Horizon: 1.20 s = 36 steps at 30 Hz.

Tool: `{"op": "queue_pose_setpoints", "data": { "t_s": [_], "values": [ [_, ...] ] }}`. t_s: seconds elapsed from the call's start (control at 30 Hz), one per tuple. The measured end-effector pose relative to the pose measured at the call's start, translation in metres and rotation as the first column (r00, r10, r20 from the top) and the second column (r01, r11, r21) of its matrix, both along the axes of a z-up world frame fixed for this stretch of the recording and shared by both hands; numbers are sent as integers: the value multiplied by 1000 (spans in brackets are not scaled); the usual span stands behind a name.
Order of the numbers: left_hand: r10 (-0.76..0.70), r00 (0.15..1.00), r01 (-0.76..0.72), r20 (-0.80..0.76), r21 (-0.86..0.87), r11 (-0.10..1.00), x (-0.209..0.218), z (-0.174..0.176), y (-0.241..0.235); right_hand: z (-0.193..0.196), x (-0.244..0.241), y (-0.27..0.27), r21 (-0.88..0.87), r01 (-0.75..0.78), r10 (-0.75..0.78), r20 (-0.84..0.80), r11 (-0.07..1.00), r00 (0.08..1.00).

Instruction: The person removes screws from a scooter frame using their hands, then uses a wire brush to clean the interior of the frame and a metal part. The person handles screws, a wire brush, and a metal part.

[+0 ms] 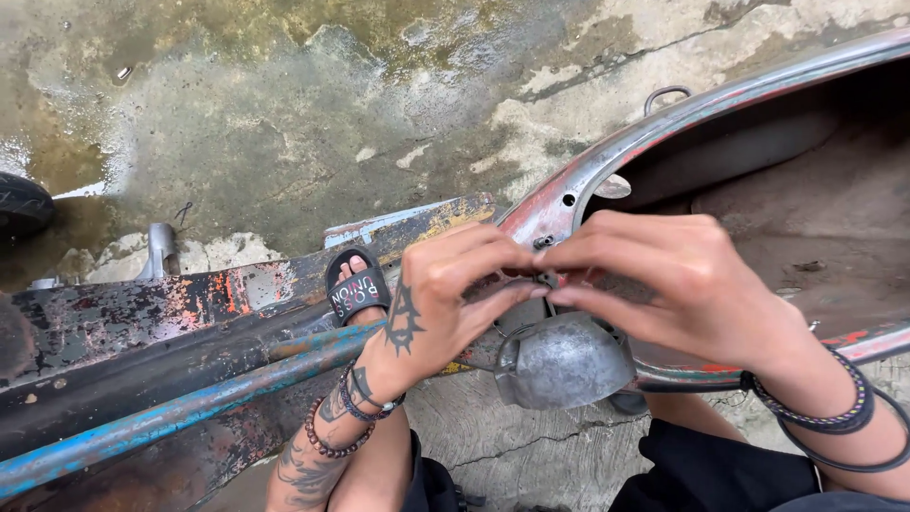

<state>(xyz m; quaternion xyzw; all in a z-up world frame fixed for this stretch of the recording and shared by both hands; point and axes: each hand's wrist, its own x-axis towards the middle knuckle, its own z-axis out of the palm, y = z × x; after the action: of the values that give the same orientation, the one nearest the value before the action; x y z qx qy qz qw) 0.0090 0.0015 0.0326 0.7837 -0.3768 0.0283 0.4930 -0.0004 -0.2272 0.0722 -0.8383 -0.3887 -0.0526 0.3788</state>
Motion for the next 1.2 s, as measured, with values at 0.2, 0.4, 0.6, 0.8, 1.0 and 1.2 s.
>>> {"op": "queue_pose_setpoints", "data": {
  "t_s": [0.2, 0.4, 0.6, 0.8, 1.0, 1.2],
  "values": [
    [94, 996, -94, 4, 26, 995, 3, -12, 4, -10, 5, -14, -32, 161, -163, -57, 986, 985],
    [122, 993, -121, 3, 83, 989, 1, -17, 0, -35, 7, -10, -80, 167, -168, -6, 983, 986],
    [148, 989, -144, -26, 112, 983, -1, -23, -3, -50, 3, -9, -129, 198, -191, 64, 972, 979],
    [182, 983, -184, 28, 129, 974, -1, -23, -8, -52, 3, -9, -129, 204, -200, 38, 971, 979],
    [156, 985, -166, 74, 154, 974, 2, -25, -5, -52, 4, -10, -104, 182, -180, 36, 978, 983],
    [159, 986, -165, 51, 142, 976, 1, -28, -5, -53, 6, -12, -82, 147, -147, 9, 986, 989]
  ]
}}
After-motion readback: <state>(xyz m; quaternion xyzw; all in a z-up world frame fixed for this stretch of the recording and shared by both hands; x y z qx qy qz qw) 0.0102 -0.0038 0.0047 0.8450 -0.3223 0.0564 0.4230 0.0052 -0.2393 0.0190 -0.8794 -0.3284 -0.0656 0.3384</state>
